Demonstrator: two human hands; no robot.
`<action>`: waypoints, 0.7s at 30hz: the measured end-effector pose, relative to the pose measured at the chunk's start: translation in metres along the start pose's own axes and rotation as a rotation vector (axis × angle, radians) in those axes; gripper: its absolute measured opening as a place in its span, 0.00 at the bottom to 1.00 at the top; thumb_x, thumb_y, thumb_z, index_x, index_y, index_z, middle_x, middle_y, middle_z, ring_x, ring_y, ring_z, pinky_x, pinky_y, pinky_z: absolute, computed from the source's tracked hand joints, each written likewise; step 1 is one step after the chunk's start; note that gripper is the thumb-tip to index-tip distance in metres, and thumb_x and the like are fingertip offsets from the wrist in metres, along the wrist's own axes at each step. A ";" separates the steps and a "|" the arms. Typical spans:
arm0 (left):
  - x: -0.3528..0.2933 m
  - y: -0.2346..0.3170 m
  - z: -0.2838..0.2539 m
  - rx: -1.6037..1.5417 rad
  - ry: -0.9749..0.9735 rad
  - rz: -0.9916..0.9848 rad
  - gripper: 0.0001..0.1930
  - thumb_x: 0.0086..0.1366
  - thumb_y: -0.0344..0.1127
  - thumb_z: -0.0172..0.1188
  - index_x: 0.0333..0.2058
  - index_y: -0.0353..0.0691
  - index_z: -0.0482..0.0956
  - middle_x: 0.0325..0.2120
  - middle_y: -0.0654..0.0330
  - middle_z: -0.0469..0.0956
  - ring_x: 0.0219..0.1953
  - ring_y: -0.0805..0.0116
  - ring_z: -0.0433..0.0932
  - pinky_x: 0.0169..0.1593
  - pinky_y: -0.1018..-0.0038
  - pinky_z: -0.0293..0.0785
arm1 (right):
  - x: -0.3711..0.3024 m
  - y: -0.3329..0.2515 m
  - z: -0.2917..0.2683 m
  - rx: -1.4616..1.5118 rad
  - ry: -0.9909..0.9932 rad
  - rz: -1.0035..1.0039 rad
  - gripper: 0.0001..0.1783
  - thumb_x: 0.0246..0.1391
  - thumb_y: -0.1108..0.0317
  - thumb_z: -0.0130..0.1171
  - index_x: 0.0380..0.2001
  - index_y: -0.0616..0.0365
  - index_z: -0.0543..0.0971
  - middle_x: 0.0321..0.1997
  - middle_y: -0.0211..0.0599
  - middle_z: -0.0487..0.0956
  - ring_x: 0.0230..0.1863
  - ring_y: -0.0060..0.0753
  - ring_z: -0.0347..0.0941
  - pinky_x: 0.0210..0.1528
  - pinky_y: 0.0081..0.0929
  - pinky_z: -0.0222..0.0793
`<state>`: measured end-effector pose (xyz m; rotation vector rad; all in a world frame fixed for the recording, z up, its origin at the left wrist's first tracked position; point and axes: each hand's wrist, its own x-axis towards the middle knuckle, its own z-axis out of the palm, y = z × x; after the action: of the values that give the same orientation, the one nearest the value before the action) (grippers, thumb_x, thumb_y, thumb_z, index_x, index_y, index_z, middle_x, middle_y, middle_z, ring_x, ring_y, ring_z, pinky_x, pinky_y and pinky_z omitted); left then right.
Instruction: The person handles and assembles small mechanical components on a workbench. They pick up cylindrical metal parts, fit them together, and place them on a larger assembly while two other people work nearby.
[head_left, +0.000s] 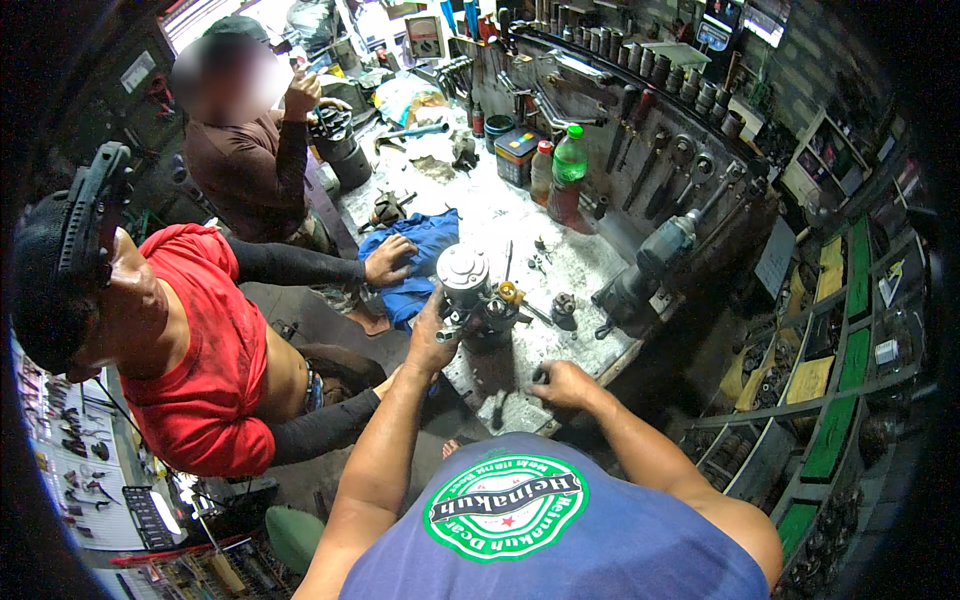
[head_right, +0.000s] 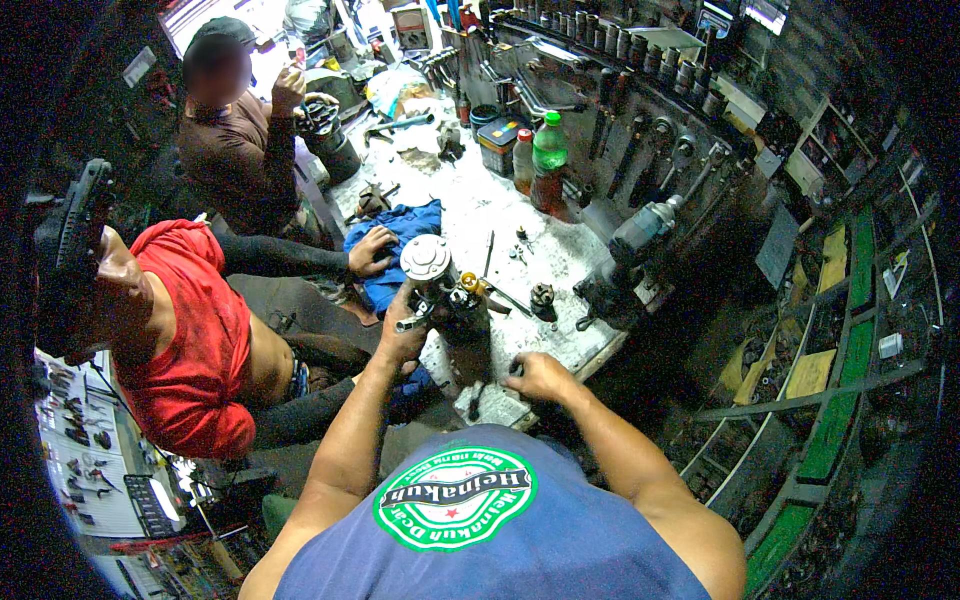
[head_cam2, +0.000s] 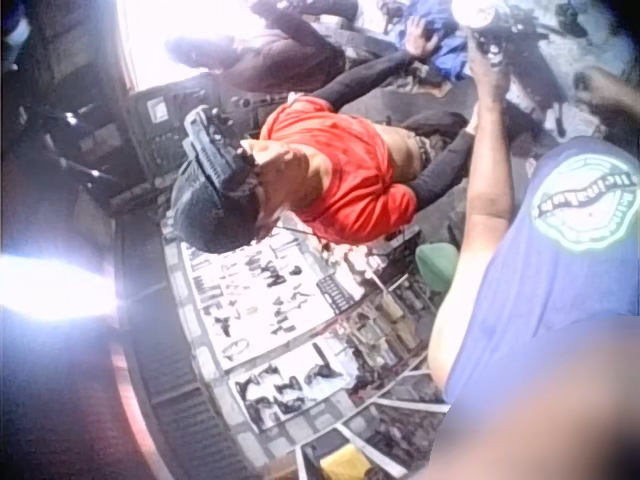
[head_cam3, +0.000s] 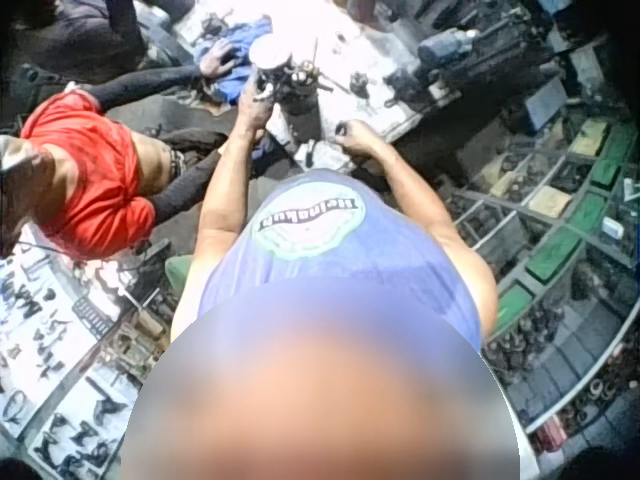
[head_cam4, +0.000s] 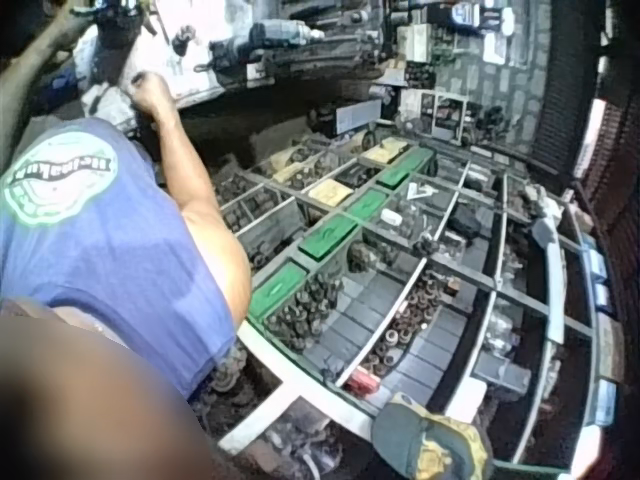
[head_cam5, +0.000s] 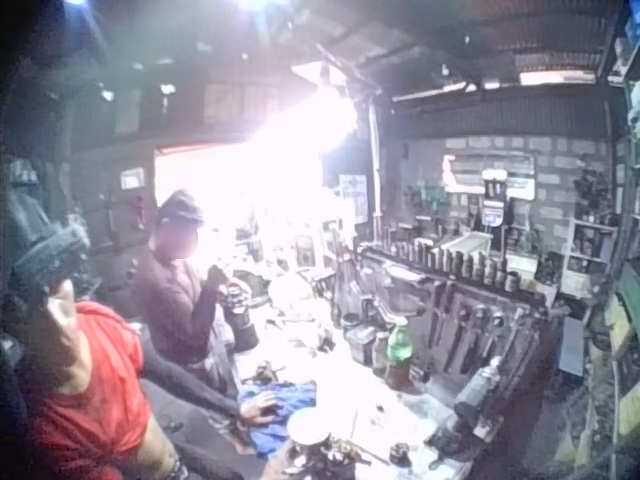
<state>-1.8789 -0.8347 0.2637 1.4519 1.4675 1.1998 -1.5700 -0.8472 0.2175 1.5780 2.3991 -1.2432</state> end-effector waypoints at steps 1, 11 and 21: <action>0.000 0.000 0.000 0.012 0.003 0.001 0.52 0.60 0.38 0.84 0.76 0.31 0.61 0.63 0.49 0.82 0.63 0.62 0.81 0.67 0.66 0.75 | -0.001 -0.016 0.000 -0.014 0.136 0.062 0.43 0.55 0.43 0.76 0.66 0.61 0.80 0.53 0.59 0.88 0.54 0.58 0.86 0.62 0.46 0.80; 0.001 0.003 -0.001 0.121 0.033 0.086 0.46 0.59 0.42 0.84 0.71 0.36 0.70 0.58 0.50 0.86 0.59 0.58 0.85 0.62 0.63 0.79 | 0.030 -0.105 -0.033 0.210 0.646 -0.303 0.45 0.46 0.61 0.86 0.66 0.64 0.76 0.61 0.55 0.81 0.63 0.57 0.80 0.67 0.44 0.77; -0.011 0.013 0.019 0.067 0.049 0.052 0.35 0.63 0.40 0.81 0.65 0.39 0.75 0.57 0.51 0.87 0.59 0.59 0.85 0.62 0.63 0.79 | 0.023 -0.093 -0.048 0.204 0.714 -0.443 0.28 0.46 0.60 0.84 0.47 0.63 0.84 0.45 0.52 0.85 0.49 0.59 0.84 0.55 0.46 0.81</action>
<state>-1.8561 -0.8443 0.2696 1.5237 1.5243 1.2357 -1.6349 -0.8164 0.2974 1.8561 3.3018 -1.1323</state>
